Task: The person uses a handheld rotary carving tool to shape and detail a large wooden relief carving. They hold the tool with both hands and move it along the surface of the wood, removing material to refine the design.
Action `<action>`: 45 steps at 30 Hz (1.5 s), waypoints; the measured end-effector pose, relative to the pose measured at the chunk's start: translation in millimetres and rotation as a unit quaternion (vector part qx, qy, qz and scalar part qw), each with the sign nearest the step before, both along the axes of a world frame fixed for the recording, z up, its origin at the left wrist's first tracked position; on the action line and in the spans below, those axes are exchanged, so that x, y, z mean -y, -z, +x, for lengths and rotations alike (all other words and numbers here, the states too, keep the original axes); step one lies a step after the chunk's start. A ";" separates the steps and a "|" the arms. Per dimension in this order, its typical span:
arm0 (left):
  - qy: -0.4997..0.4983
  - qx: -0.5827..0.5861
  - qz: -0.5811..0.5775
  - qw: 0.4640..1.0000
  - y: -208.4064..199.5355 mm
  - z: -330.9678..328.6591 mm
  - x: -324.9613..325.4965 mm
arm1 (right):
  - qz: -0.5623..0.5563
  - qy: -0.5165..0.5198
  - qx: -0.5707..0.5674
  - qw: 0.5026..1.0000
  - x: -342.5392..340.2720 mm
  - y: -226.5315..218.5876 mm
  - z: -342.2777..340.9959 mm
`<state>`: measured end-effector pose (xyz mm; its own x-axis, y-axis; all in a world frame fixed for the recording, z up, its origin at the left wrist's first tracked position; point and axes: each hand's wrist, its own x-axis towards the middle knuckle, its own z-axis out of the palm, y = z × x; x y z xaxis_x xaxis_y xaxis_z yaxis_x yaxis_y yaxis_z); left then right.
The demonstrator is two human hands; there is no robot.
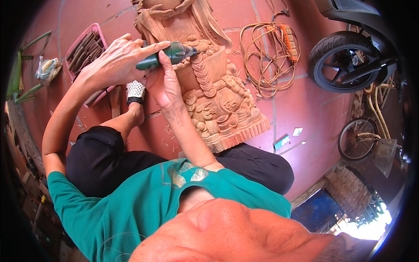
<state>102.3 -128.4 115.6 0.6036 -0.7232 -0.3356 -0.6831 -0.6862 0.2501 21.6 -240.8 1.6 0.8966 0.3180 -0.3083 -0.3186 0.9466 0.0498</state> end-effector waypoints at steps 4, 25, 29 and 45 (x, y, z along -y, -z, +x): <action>0.006 -0.002 -0.008 1.000 -1.2 4.3 1.0 | 0.009 0.000 0.002 1.000 1.9 -5.7 3.6; 0.012 -0.002 -0.015 1.000 -6.7 14.4 6.2 | 0.011 0.012 0.033 0.999 -0.9 4.6 14.3; 0.019 0.001 -0.008 1.000 -9.5 14.6 4.9 | 0.027 0.009 0.003 1.000 -1.4 -6.4 9.4; 0.007 0.013 -0.024 1.000 2.6 16.3 4.8 | 0.019 0.012 0.015 1.000 1.2 7.6 18.1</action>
<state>118.6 -133.2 113.0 0.6016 -0.7463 -0.2849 -0.6991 -0.6644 0.2641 39.8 -242.0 -6.0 0.9132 0.3066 -0.2685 -0.2970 0.9518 0.0768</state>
